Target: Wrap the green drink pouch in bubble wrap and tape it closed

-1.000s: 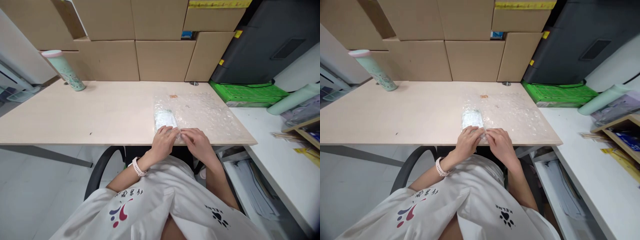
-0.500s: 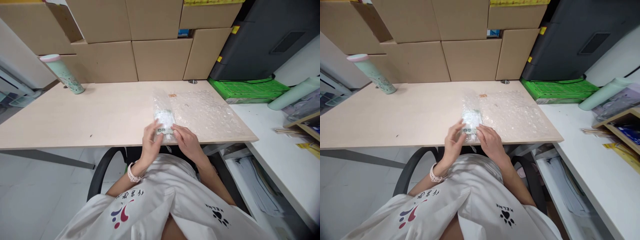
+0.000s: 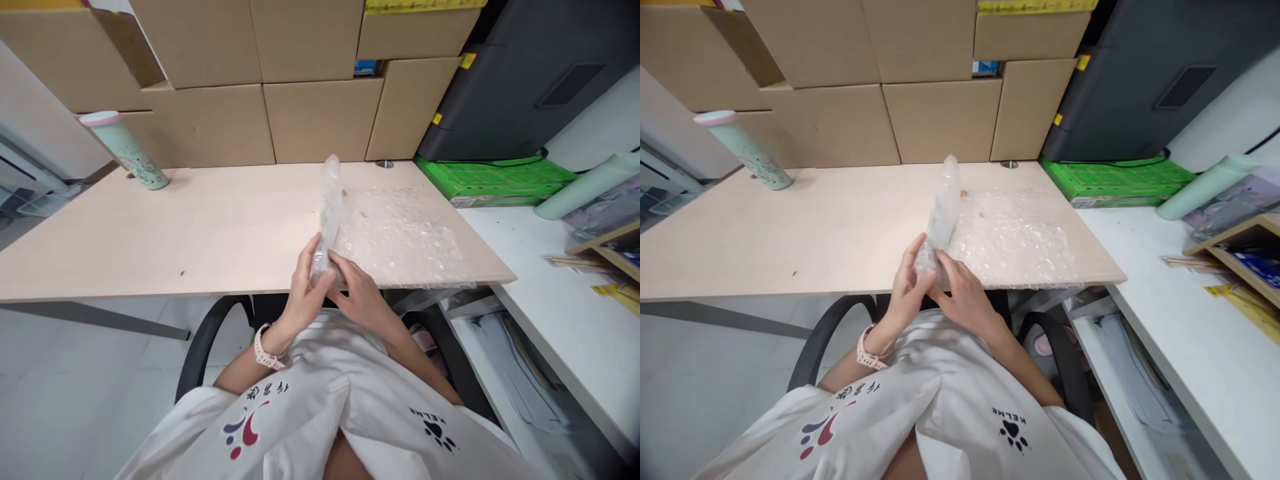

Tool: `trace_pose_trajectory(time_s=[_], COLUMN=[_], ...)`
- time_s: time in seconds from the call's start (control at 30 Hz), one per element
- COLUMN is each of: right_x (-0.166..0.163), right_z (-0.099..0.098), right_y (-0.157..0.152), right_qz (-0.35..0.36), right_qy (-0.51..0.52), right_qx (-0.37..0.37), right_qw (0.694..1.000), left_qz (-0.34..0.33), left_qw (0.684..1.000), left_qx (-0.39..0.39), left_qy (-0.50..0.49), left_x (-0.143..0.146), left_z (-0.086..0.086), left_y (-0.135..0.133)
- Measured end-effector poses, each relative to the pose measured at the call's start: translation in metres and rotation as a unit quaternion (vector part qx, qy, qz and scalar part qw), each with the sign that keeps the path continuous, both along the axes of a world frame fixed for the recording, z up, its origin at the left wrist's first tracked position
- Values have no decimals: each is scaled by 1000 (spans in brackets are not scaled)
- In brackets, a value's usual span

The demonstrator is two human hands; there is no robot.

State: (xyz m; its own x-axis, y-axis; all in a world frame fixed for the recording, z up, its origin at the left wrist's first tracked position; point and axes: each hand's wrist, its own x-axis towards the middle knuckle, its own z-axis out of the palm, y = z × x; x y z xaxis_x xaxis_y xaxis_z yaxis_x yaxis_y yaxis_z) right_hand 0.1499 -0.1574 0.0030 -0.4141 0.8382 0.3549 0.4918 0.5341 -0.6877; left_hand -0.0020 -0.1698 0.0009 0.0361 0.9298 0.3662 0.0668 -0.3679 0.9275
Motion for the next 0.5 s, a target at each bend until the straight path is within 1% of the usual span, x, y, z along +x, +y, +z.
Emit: trace_pose_trajectory(time_s=[0.03,0.1,0.2,0.33,0.43,0.5], right_x=[5,18,42,75,92,95], right_z=[1,3,2,4,11,13], right_y=[-1,-3,-5,-11,-16,-15], right_qz=[-5,-29,-63,-67,-121,-160], right_qy=[-5,-28,-75,-116,-86,-44], right_qx=[-9,-12,18,36,48,63], right_qw=[1000,999,995,990,988,984], left_qz=[0,-9,-15,33,52,60], left_qw=[998,980,935,872,832,819], left_qx=[34,106,180,198,196,189], left_qy=[57,167,307,446,515,538], left_x=[2,10,28,54,67,73], left_z=[-2,-4,-9,-16,-18,-18], left_y=[4,12,23,27,27,27])
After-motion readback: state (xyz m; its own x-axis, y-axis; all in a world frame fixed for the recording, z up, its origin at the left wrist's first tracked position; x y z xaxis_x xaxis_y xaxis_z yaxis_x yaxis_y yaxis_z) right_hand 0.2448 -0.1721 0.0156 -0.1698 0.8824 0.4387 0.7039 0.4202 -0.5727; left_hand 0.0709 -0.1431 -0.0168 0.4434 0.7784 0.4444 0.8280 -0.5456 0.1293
